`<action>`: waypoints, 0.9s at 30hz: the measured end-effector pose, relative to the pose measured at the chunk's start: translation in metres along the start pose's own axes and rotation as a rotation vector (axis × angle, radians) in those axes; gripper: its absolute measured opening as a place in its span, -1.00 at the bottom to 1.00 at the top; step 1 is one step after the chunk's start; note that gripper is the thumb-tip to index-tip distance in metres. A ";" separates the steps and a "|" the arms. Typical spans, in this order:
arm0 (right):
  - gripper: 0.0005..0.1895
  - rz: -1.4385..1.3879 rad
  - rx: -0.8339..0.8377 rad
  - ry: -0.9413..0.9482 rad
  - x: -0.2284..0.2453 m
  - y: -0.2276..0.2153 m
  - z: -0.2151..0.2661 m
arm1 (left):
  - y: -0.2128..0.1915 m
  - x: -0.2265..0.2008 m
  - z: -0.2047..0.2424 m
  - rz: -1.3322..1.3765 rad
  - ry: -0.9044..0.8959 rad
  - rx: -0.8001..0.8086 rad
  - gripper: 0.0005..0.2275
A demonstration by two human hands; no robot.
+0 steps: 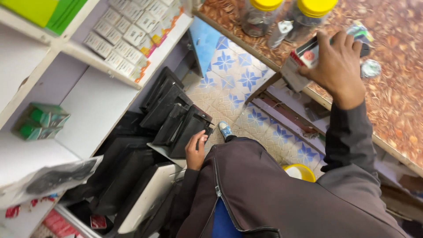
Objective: Wiping a counter surface with a cloth and organizing items like a remote and small boxes on shelves.
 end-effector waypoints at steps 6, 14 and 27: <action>0.00 0.043 -0.132 -0.510 0.105 0.103 0.027 | -0.024 -0.072 -0.033 -0.145 0.202 -0.270 -0.74; 0.14 -0.161 0.150 -0.638 0.227 0.215 0.062 | -0.023 -0.047 -0.045 -0.420 0.000 -0.426 0.05; -0.28 -0.264 0.829 -0.341 0.100 0.201 0.065 | -0.250 0.131 -0.142 -0.846 -0.140 -0.826 0.03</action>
Point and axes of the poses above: each hand's wrist, its own z-axis away from the middle knuckle, its own y-axis out of the palm, x = y × z, the point moved 6 cm from there along -z, towards the middle knuckle, and after that the axes turned 14 degrees about -z, right-handed, at the moved point
